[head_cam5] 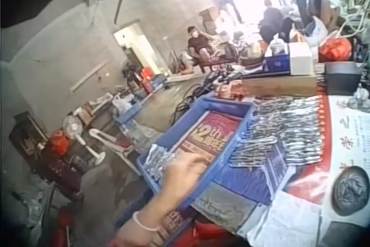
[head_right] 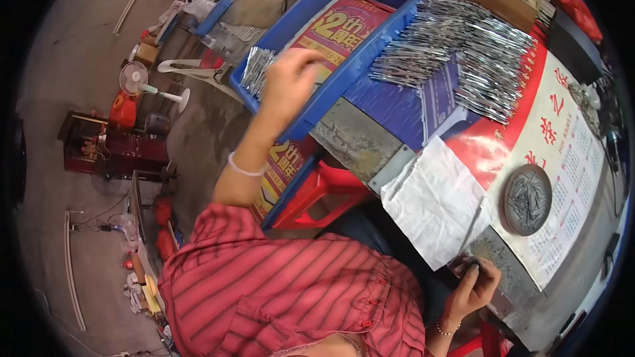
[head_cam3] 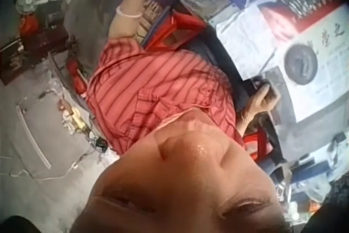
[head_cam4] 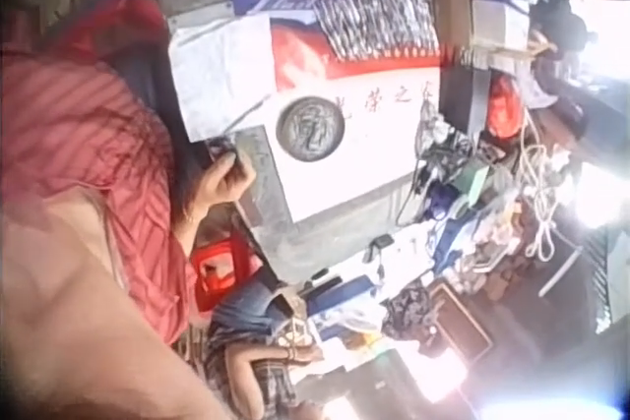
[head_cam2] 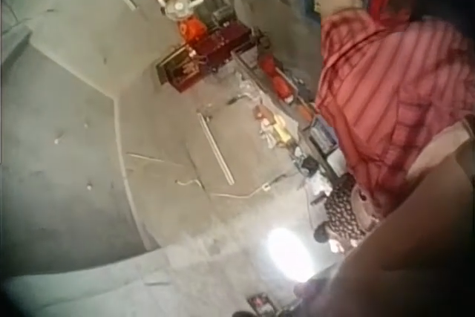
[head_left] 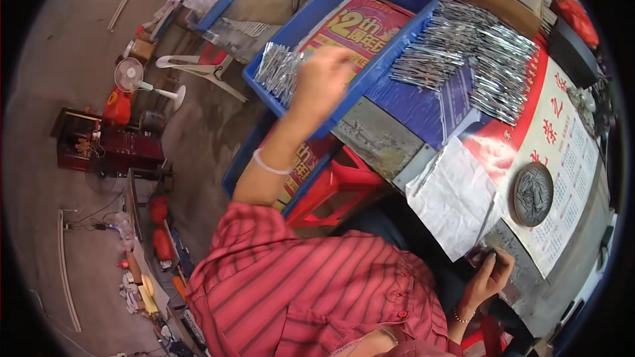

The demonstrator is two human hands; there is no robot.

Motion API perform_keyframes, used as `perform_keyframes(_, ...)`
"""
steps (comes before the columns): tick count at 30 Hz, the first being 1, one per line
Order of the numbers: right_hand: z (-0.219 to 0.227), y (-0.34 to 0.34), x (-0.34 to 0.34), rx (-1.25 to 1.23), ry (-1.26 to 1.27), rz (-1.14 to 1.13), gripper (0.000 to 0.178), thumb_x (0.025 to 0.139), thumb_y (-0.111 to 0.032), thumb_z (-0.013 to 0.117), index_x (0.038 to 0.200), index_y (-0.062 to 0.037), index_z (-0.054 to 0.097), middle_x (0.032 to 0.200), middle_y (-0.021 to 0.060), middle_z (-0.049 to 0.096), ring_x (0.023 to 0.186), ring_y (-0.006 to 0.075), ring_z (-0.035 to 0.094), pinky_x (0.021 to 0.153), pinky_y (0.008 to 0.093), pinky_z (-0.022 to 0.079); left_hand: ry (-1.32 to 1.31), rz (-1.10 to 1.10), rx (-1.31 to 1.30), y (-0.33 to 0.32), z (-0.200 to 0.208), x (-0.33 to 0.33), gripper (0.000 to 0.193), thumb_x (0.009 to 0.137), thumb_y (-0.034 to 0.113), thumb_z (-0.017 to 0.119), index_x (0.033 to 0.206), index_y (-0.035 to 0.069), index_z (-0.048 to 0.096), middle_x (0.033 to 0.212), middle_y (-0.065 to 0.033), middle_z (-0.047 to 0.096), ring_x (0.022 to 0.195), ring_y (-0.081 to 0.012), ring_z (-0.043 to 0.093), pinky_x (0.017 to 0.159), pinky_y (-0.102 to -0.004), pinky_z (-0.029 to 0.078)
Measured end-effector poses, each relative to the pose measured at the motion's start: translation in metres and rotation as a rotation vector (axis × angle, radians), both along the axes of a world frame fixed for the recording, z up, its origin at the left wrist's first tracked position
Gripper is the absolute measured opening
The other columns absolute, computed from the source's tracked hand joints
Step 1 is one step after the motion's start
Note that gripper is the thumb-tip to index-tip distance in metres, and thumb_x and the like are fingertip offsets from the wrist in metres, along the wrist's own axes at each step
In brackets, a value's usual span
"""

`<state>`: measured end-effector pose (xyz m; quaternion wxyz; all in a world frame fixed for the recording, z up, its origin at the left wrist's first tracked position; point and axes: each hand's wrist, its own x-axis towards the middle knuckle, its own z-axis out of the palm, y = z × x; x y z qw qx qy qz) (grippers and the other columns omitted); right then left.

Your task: Manually assemble small metal components on a workbench.

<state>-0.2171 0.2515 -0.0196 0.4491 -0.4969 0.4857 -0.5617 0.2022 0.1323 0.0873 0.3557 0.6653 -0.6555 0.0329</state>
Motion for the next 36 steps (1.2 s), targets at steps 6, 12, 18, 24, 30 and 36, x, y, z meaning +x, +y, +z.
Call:
perform_keyframes(6,0.001,-0.009,-0.005,0.109,0.020,-0.020,0.002,0.093,-0.002,0.048,0.092,-0.0006,0.047,0.080,0.0062,0.053,0.061,0.0090,0.049,0.056,0.0209,0.041,-0.164,0.442,0.398,0.044,-0.037,0.138,0.026,0.075,0.018,0.062,0.094,0.001,0.061,0.091,-0.0185,0.064,0.087,-0.0355,0.061,0.079,-0.0425,0.048)
perform_keyframes(12,0.029,-0.022,-0.010,0.118,0.145,-0.070,0.003,0.092,-0.003,0.051,0.091,-0.0008,0.051,0.077,0.0032,0.052,0.062,0.0079,0.047,0.057,0.0200,0.039,-0.351,0.468,0.387,0.037,-0.034,0.133,0.015,0.075,0.011,0.058,0.085,0.000,0.058,0.085,-0.0218,0.062,0.082,-0.0400,0.061,0.077,-0.0490,0.047)
perform_keyframes(18,0.061,-0.055,-0.031,0.086,0.506,-0.051,0.001,0.089,0.001,0.053,0.090,0.0006,0.054,0.074,0.0027,0.054,0.069,0.0079,0.050,0.064,0.0218,0.041,-0.259,0.424,0.362,0.033,-0.037,0.119,0.027,0.078,0.016,0.059,0.101,0.003,0.054,0.093,-0.0253,0.063,0.088,-0.0456,0.059,0.075,-0.0509,0.047)
perform_keyframes(24,0.064,-0.133,-0.045,-0.090,0.824,0.153,0.018,0.081,-0.003,0.060,0.098,0.0003,0.054,0.091,0.0137,0.058,0.076,0.0296,0.059,0.069,0.0353,0.047,0.197,0.215,-0.042,0.059,-0.030,0.123,0.039,0.089,0.001,0.049,0.127,0.000,0.042,0.094,-0.0087,0.056,0.082,-0.0155,0.058,0.072,-0.0292,0.049)
perform_keyframes(30,0.052,-0.155,-0.056,-0.027,1.319,0.206,0.017,0.076,-0.006,0.061,0.090,-0.0005,0.053,0.089,0.0163,0.056,0.083,0.0370,0.056,0.073,0.0437,0.045,1.135,-0.378,0.202,0.073,-0.003,-0.053,0.047,0.087,-0.004,0.047,0.132,0.000,0.036,0.095,-0.0090,0.054,0.076,-0.0148,0.056,0.069,-0.0270,0.048)
perform_keyframes(36,0.049,-0.166,-0.057,-0.072,1.335,0.271,0.014,0.073,-0.005,0.059,0.080,0.0016,0.048,0.084,0.0177,0.055,0.082,0.0382,0.055,0.072,0.0446,0.045,1.677,-0.730,0.744,0.083,-0.035,-0.149,0.045,0.091,0.000,0.044,0.135,0.000,0.034,0.101,-0.0059,0.051,0.074,-0.0116,0.054,0.059,-0.0218,0.041)
